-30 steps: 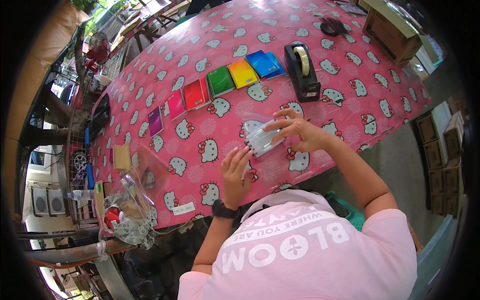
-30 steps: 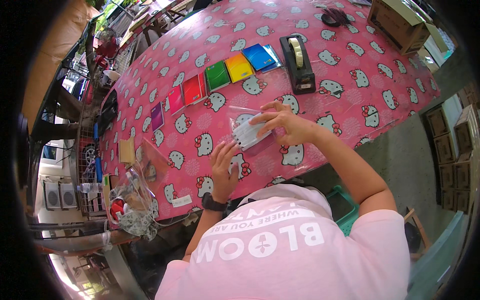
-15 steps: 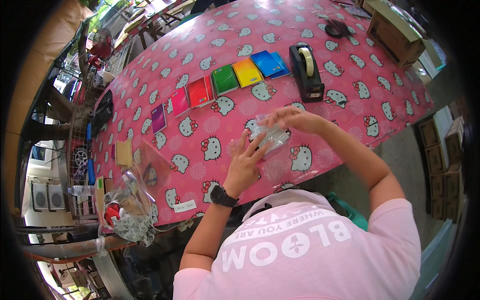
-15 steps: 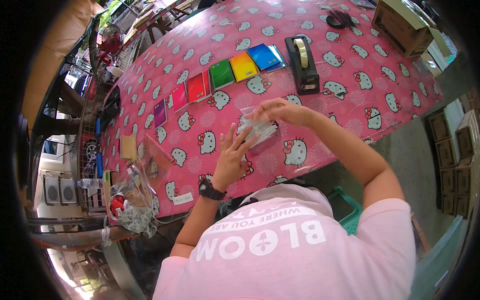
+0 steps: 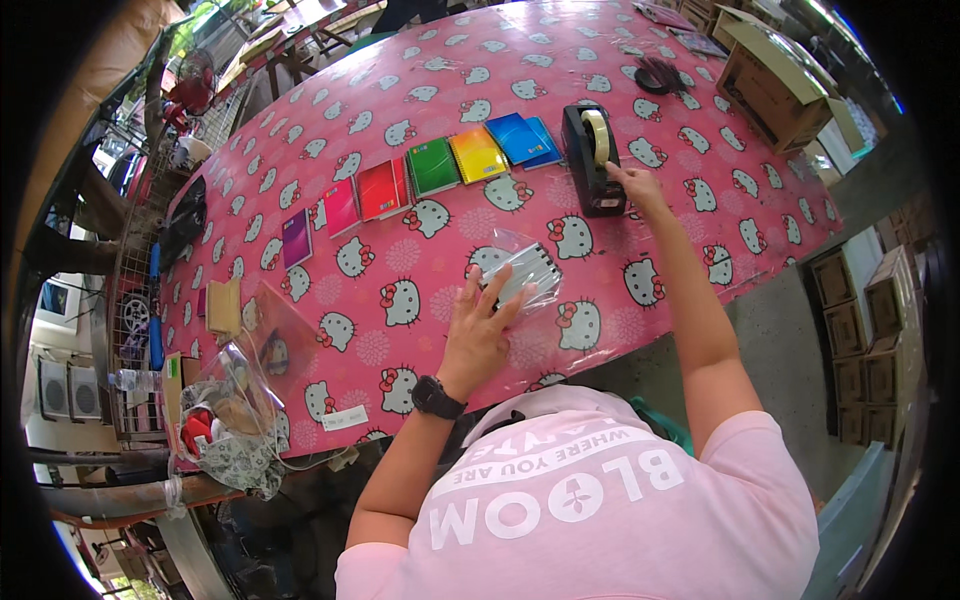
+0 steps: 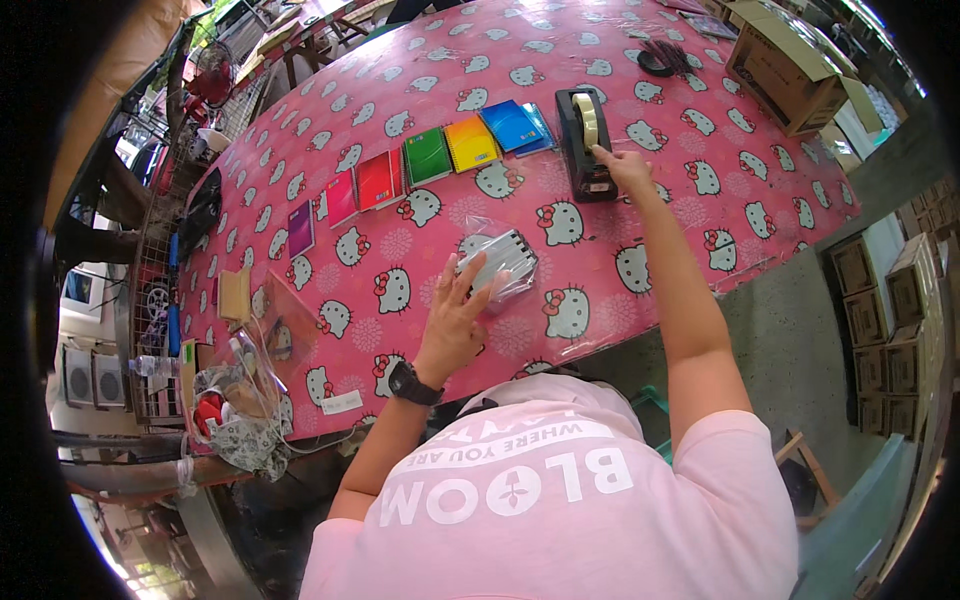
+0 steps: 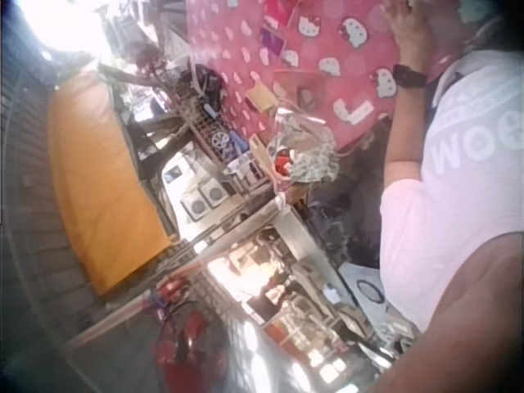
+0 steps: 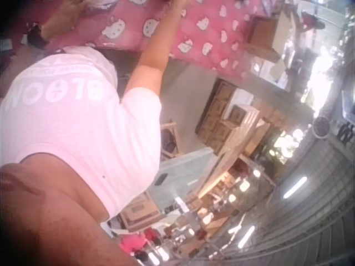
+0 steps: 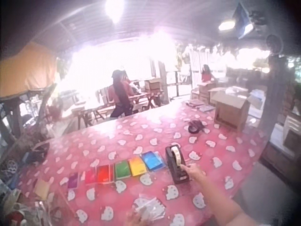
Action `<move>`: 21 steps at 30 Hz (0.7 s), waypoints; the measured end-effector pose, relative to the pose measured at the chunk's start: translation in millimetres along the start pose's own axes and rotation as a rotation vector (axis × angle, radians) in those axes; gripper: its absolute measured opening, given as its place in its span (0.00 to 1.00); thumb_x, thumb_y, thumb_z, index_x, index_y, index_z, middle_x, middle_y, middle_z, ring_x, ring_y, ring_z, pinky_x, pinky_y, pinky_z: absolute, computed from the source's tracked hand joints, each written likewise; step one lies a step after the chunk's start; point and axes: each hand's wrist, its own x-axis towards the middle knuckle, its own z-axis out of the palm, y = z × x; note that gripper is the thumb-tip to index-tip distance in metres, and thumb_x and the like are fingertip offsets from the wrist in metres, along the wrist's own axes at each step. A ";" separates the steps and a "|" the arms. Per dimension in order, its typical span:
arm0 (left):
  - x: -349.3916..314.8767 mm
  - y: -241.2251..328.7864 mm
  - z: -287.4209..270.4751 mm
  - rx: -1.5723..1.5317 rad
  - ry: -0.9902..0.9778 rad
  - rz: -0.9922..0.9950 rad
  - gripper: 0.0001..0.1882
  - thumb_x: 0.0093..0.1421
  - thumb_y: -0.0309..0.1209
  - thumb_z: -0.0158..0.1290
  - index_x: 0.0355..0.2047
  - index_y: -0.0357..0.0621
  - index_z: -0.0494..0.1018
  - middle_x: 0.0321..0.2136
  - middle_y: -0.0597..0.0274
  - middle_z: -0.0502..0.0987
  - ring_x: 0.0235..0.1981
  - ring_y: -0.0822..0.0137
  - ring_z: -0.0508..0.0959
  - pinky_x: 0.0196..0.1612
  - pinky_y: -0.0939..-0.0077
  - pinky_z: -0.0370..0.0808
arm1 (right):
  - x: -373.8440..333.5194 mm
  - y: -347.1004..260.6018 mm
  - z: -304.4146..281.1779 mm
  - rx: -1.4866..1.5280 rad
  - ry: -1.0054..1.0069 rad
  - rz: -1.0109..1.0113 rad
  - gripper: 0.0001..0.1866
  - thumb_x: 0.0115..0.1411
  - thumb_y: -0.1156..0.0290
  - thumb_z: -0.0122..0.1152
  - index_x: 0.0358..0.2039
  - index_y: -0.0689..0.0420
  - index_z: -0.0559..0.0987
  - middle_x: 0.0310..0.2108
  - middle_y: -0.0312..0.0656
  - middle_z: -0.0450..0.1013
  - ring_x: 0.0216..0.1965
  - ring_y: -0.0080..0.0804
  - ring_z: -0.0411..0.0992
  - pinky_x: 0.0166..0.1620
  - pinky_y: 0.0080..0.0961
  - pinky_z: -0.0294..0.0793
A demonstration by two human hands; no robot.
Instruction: The person places spiral-bound notepads of different colors into plastic sleeves by hand and seals them using adhesive tape from a dispenser.
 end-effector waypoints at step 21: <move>-2.3 6.6 -9.9 0.124 -0.093 -0.057 0.40 0.39 0.25 0.52 0.56 0.68 0.61 0.61 0.64 0.54 0.51 0.53 0.67 0.51 0.41 0.61 | -129.5 -146.3 5.9 0.104 -1.178 -0.438 0.15 0.57 0.61 0.55 0.21 0.58 0.76 0.14 0.30 0.65 0.15 0.17 0.60 0.20 0.15 0.58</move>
